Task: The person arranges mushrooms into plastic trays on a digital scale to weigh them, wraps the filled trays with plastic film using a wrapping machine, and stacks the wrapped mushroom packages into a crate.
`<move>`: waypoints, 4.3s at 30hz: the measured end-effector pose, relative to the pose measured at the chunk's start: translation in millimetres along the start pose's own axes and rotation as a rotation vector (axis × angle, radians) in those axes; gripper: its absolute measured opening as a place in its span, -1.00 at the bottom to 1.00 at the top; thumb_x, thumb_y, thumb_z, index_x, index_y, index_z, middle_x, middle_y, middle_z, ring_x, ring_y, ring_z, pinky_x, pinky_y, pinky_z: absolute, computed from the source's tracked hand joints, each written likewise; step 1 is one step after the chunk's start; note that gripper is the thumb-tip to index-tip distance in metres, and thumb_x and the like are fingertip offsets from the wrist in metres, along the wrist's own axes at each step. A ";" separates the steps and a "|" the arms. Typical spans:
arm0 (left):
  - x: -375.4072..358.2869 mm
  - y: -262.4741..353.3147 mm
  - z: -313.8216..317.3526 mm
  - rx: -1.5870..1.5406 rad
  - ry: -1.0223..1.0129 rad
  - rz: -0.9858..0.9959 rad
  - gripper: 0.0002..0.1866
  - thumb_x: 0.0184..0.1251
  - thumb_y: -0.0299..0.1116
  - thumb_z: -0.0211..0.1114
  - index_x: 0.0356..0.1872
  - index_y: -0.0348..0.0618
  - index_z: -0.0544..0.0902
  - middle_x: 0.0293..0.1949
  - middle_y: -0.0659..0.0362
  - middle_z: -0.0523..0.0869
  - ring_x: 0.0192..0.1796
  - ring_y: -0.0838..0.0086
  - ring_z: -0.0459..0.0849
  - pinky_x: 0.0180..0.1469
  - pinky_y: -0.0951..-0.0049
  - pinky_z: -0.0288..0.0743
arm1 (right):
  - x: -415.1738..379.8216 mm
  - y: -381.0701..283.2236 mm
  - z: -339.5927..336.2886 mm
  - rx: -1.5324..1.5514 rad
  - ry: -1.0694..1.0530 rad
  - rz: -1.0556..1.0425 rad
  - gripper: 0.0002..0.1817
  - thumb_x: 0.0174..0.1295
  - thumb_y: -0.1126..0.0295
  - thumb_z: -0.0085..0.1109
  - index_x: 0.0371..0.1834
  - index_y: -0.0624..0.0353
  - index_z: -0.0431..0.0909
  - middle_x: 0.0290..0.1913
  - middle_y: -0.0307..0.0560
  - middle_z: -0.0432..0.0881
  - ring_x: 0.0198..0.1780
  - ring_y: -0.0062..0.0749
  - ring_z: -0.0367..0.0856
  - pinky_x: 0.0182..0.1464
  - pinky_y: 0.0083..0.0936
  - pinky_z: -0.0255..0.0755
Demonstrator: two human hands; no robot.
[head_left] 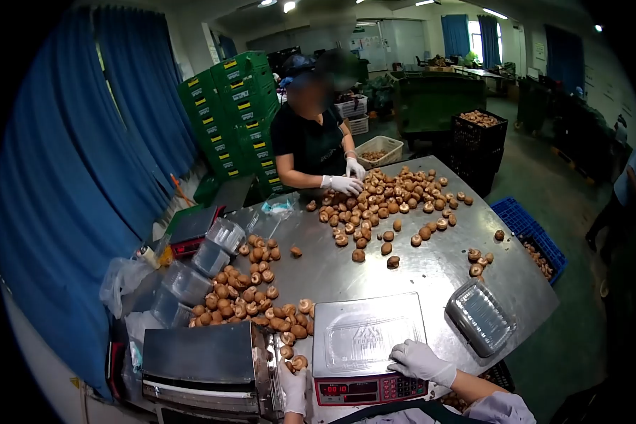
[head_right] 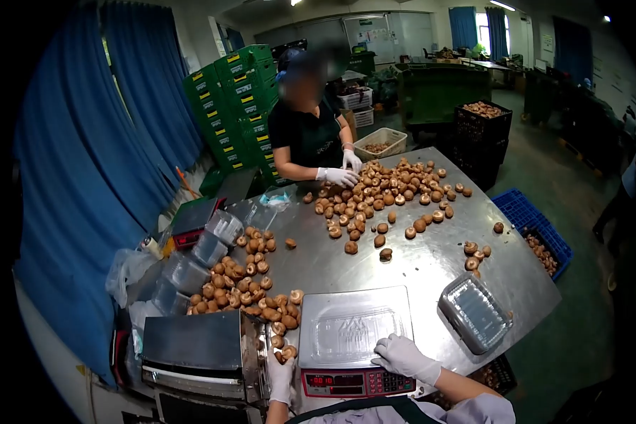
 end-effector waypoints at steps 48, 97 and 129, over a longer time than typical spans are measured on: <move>19.1 1.1 30.9 0.371 0.341 -0.025 -0.46 0.06 -0.12 0.31 0.11 -0.02 0.50 0.19 0.00 0.38 0.10 0.07 0.44 0.08 0.01 0.30 | 357.1 -4.8 141.3 0.211 -0.485 -0.156 -0.55 0.15 0.36 0.10 0.17 -0.01 0.47 -0.04 0.10 0.61 -0.03 -0.06 0.58 0.03 -0.31 0.45; 56.9 42.4 50.4 -0.270 0.148 -0.291 0.14 -0.20 -0.52 0.56 0.41 -0.27 -0.05 0.28 -0.13 0.21 0.27 0.20 0.33 0.23 0.41 0.35 | 340.1 9.4 190.8 1.011 -0.978 0.006 0.22 -0.21 0.63 0.42 0.51 0.00 -0.24 0.28 0.13 0.36 0.25 -0.30 0.38 0.23 -0.47 0.35; 123.3 61.1 64.7 -1.066 -0.074 -0.378 0.15 -0.16 -0.62 0.44 0.46 -0.09 -0.15 0.36 0.01 0.13 0.29 0.30 0.32 0.25 0.36 0.38 | 362.1 17.0 152.8 0.707 -0.736 -0.072 0.01 -0.20 0.60 0.39 0.43 -0.13 0.13 0.23 0.00 0.46 0.21 -0.27 0.44 0.25 -0.44 0.36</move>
Point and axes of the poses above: each hand's wrist, its own x-axis towards the middle knuckle, its own z-axis out of the palm, y = z × x, the point moved 8 cm from there along x, towards the middle knuckle
